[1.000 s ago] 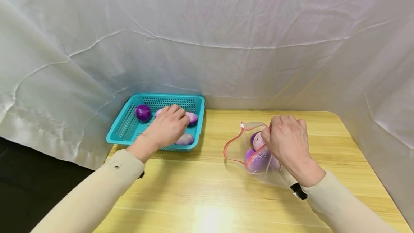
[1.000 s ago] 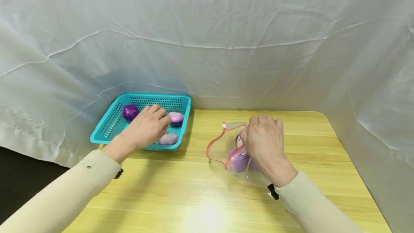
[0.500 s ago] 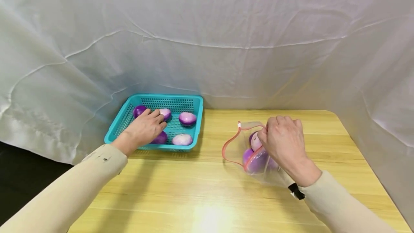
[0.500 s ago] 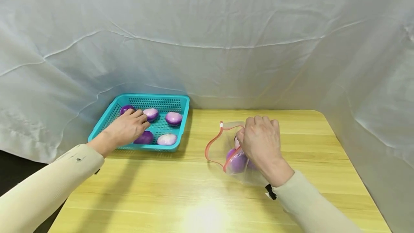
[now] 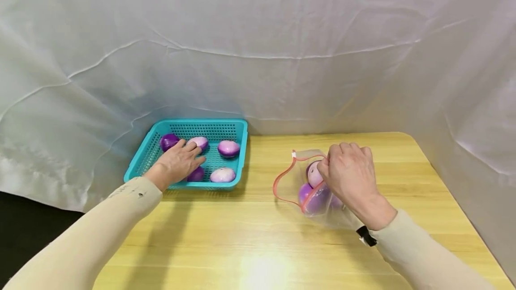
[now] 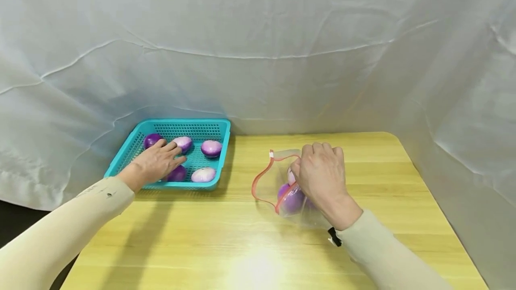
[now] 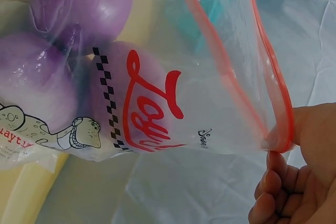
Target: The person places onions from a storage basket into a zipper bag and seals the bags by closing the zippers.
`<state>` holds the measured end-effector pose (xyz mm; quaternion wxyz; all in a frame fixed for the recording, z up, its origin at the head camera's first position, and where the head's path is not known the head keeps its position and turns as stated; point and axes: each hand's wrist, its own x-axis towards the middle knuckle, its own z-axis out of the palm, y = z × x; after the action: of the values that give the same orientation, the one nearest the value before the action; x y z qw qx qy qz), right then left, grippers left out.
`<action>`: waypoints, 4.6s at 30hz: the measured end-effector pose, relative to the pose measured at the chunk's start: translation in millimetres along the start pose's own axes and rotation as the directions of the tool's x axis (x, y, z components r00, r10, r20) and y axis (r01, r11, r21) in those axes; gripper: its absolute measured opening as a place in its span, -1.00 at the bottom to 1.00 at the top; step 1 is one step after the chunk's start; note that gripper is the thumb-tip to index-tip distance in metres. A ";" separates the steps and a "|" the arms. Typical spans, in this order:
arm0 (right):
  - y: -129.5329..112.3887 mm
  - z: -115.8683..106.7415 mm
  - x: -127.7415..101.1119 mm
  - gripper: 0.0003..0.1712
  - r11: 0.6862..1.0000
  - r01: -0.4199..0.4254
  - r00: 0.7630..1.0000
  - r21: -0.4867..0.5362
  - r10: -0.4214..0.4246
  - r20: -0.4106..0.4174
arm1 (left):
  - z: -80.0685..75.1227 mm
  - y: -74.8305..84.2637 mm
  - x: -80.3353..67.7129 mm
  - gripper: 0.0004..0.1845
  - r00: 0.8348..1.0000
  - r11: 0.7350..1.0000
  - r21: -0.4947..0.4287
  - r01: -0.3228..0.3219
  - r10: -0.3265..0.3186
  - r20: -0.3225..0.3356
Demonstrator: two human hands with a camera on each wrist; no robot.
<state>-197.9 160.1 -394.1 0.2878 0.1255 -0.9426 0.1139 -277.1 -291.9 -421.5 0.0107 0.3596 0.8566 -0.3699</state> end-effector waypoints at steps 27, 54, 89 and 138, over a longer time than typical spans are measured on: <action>-4.8 3.6 -6.5 -0.72 1.000 -0.005 1.000 -0.001 0.005 -0.005 | 27.4 3.8 8.7 -0.46 0.998 0.999 -0.017 0.045 -0.044 0.047; -3.7 8.4 -7.1 -0.69 1.000 -0.007 1.000 0.011 0.007 0.014 | 37.8 4.4 12.0 -0.07 0.991 0.985 -0.116 0.131 -0.130 0.019; 2.1 14.9 3.7 -0.72 1.000 0.005 1.000 0.027 -0.005 0.018 | -13.0 -5.5 37.5 -0.31 0.893 0.927 -0.216 0.305 -0.358 -0.272; 4.3 13.5 19.6 -0.79 0.999 0.019 0.999 0.050 -0.017 -0.040 | -117.1 78.9 72.4 -0.26 0.640 0.944 -0.328 0.024 -0.267 -0.720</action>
<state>-221.8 157.0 -394.4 0.3043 0.1390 -0.9322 0.1377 -252.5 -135.9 -406.4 -0.3248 0.4042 0.8532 -0.0572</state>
